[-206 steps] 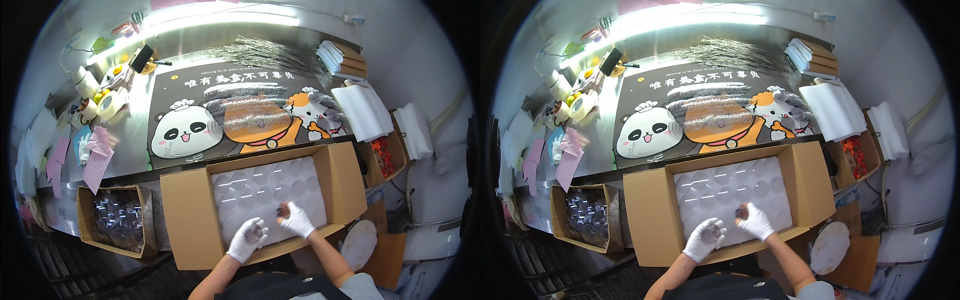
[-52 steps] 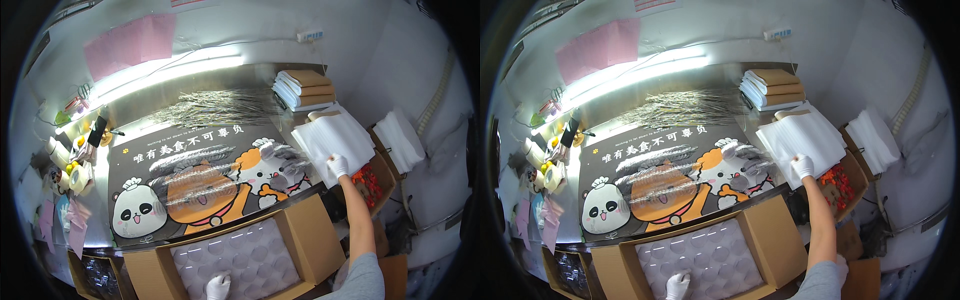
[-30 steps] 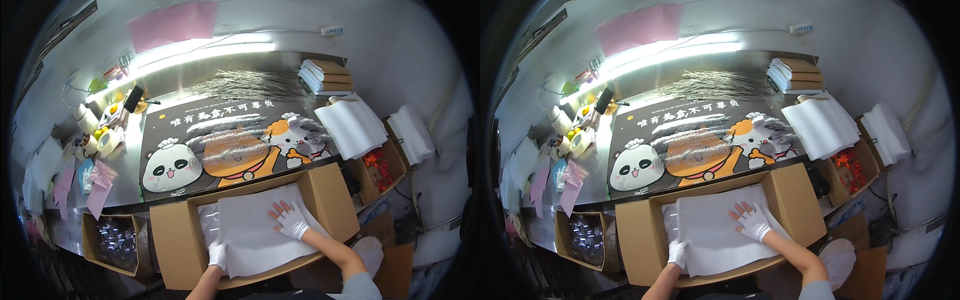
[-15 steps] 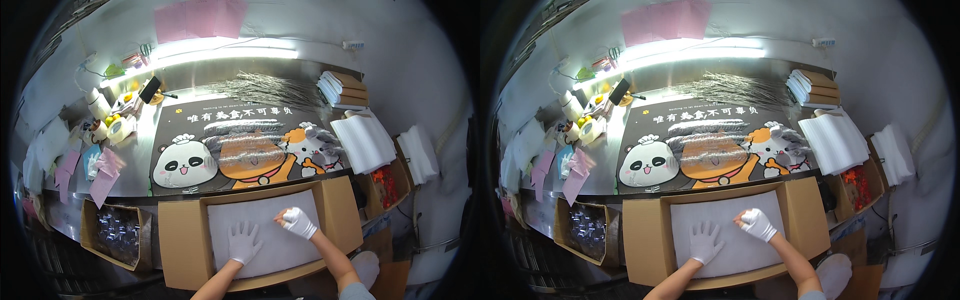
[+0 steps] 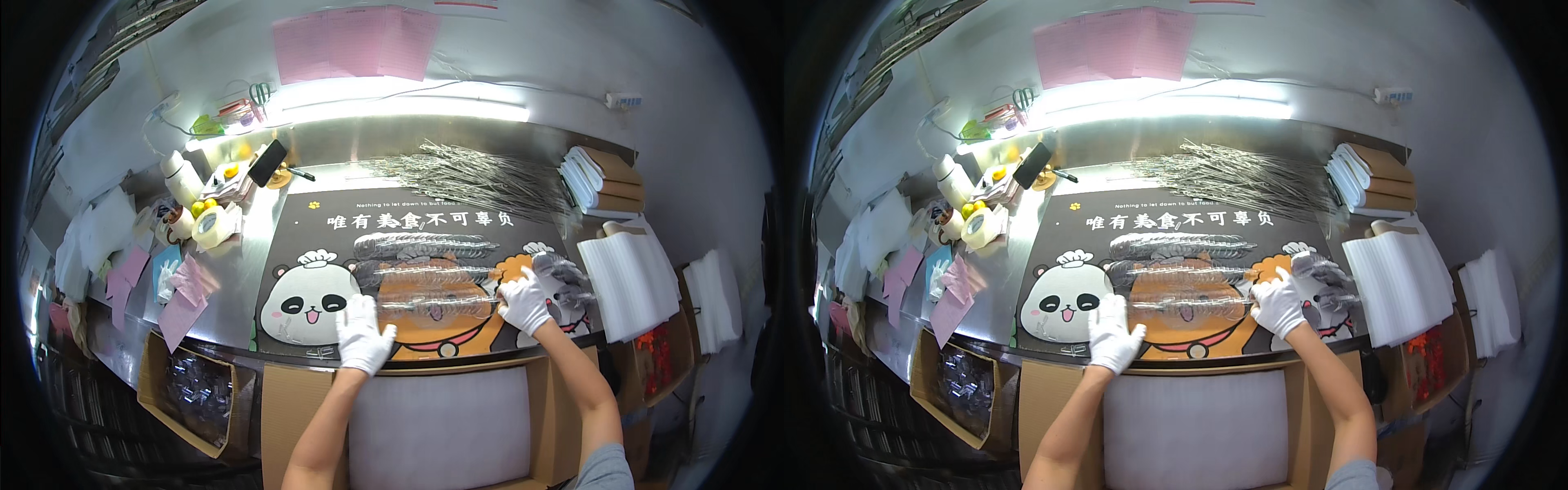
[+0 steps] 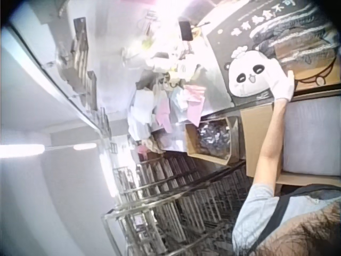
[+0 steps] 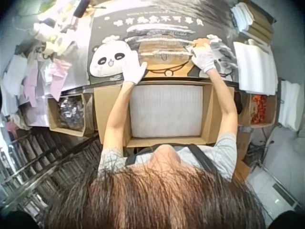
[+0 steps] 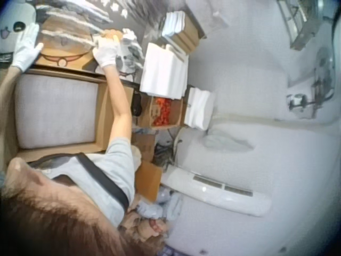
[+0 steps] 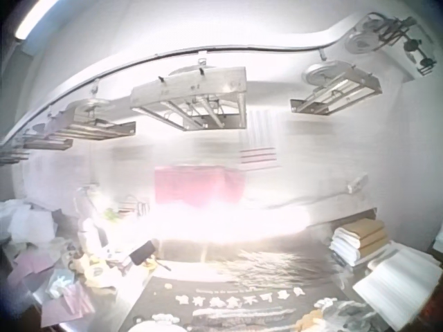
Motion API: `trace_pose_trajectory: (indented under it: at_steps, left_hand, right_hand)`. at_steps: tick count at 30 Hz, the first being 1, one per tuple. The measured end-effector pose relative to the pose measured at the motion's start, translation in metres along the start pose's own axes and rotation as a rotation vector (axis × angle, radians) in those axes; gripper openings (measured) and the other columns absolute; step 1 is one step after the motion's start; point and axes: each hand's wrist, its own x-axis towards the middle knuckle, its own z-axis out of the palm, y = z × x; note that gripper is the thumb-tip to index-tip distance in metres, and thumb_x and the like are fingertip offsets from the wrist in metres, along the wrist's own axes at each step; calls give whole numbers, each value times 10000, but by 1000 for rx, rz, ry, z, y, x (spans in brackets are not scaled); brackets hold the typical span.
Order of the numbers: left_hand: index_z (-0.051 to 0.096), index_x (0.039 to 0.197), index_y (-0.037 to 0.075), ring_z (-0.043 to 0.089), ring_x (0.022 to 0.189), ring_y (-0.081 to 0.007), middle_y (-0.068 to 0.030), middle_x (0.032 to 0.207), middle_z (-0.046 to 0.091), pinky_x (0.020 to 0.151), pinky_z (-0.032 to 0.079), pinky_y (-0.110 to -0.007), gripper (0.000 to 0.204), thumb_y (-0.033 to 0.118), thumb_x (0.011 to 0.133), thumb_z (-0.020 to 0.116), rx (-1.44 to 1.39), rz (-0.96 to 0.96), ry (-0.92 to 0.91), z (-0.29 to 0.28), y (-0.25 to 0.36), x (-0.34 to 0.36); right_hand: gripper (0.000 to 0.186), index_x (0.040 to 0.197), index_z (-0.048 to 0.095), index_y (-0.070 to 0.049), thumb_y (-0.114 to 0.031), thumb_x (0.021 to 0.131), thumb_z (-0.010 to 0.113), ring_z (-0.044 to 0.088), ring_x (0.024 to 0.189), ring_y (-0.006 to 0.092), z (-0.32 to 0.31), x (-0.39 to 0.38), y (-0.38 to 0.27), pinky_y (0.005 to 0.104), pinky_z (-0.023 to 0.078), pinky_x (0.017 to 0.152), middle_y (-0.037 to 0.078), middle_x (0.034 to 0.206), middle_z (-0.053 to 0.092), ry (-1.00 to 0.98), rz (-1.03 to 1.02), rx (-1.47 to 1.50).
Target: The person places a metal rack into a cardboard box, then repeatedly picks up small dark round objects and places them into bubble wrap inside the box. The person also places white paper sheets into the box between items.
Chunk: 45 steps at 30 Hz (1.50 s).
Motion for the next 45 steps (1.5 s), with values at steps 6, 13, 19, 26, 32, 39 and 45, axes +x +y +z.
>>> trace_pose_trajectory:
  at_steps: [6,13,19,26,32,39,45]
  left_hand:
    - [421,1456,53,429,1362,-403,-225,1433,481,1148,318,-502,750,199,780,712,-399,224,164,19,91,11]
    - [560,1345,7,600,1223,-330,-189,1327,616,1095,432,-375,515,52,845,675,-614,271,-10,0,47,-9]
    - [111,1629,96,223,1519,-294,-148,1656,190,1211,274,-447,871,58,945,648,-1806,-403,35,2,86,-57]
    - [528,1399,223,562,1249,-391,-125,1290,587,1065,500,-537,534,29,907,597,-2858,-334,-93,-31,7,-105]
    - [460,1475,46,573,1276,-351,-110,1404,533,1062,514,-495,574,-53,918,559,-2496,-291,-312,-61,-15,-162]
    - [457,1515,39,563,1284,-204,-106,1416,564,1040,494,-319,603,-5,931,600,-2088,-261,-630,-67,-30,-214]
    - [468,1502,87,547,1315,-278,-151,1418,558,1035,506,-394,553,161,967,584,-2279,-556,-707,-37,-16,-251]
  right_hand:
    - [443,1044,681,-132,-550,900,653,680,626,228,-6,46,-62,371,515,579,56,647,652,99,-64,298]
    - [409,695,576,-95,-390,976,615,637,564,328,13,58,-63,407,496,531,149,584,592,30,6,556]
    - [327,758,649,-17,-251,987,657,481,543,79,-2,19,-163,307,416,514,-15,583,551,149,744,1378]
    - [336,1119,707,-61,-356,964,665,721,680,168,-88,-20,-226,301,555,664,68,752,733,-340,581,1039]
    - [347,1033,780,-41,-363,929,704,725,802,175,-137,-46,-260,313,566,807,88,826,758,-884,396,1260]
    - [572,1325,609,-49,-285,844,812,682,1030,227,-148,-93,-299,343,520,941,104,1065,728,-325,177,1112]
    - [581,1282,631,-57,-314,801,832,718,1012,213,-122,-139,-302,346,565,926,104,1082,740,-505,343,1089]
